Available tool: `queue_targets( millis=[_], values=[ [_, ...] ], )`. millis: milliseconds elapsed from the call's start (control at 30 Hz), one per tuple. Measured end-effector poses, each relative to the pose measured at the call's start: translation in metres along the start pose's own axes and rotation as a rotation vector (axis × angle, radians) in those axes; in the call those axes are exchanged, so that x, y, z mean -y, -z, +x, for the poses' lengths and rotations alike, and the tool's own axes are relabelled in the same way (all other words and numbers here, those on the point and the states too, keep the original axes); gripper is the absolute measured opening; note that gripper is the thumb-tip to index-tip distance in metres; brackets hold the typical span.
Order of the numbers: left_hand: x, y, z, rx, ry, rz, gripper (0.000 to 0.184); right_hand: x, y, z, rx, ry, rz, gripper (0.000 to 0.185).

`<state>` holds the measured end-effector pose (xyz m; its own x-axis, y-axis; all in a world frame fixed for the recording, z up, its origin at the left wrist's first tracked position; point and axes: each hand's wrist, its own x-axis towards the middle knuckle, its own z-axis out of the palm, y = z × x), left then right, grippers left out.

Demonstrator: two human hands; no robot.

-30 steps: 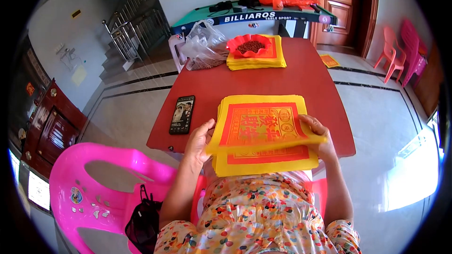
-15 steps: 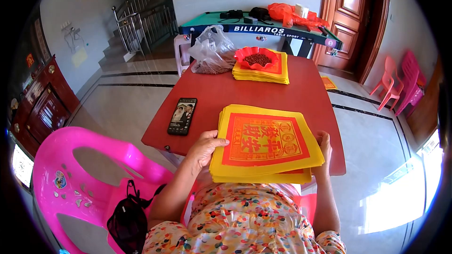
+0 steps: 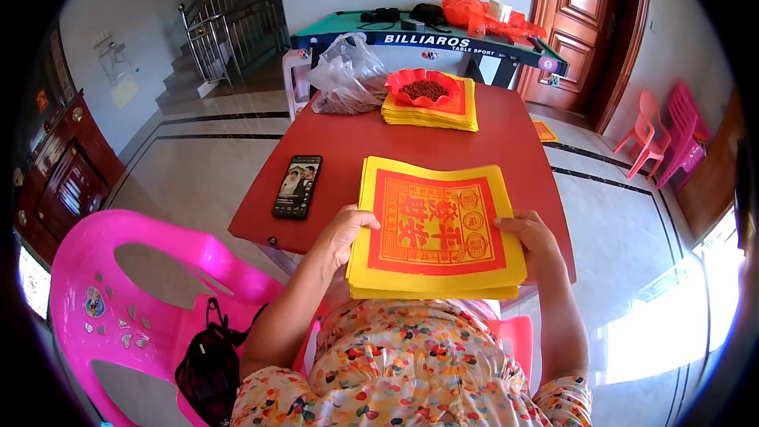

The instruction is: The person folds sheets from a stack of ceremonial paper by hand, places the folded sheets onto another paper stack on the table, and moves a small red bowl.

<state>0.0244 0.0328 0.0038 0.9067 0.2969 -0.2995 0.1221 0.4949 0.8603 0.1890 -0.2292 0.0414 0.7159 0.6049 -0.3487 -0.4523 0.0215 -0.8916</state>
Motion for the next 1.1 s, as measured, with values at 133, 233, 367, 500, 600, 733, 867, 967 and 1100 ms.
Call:
queue_targets(
  millis=[133,233,367,500,600,733,867,967,1100],
  values=[
    [-0.007,-0.01,-0.005,0.043,0.072,-0.096,0.027,-0.011,0.015,0.023,0.089,0.108,-0.094,0.027],
    [-0.018,-0.012,-0.004,0.109,-0.105,-0.018,0.03,0.0,0.014,0.018,0.128,0.312,0.004,0.019],
    [-0.044,-0.019,0.0,0.231,-0.348,0.065,0.028,0.017,0.007,0.015,0.162,0.544,0.078,0.019],
    [-0.057,-0.015,0.015,0.301,-0.526,0.126,0.028,0.027,-0.001,0.024,0.207,0.687,0.084,0.019],
    [-0.043,-0.011,0.025,0.311,-0.576,0.154,0.032,0.017,0.007,0.041,0.135,0.697,-0.055,0.018],
    [-0.034,-0.014,0.033,0.228,-0.524,0.165,0.035,0.008,0.009,0.059,0.148,0.628,-0.042,0.02],
    [-0.045,-0.015,0.037,0.215,-0.484,0.203,0.033,0.019,0.006,0.061,0.181,0.599,-0.069,0.02],
    [-0.05,-0.017,0.033,0.23,-0.399,0.157,0.033,0.021,0.011,0.065,0.201,0.595,-0.031,0.02],
    [-0.046,-0.009,0.032,0.187,-0.206,0.173,0.032,0.017,0.018,0.062,0.205,0.46,-0.044,0.02]
  ],
)
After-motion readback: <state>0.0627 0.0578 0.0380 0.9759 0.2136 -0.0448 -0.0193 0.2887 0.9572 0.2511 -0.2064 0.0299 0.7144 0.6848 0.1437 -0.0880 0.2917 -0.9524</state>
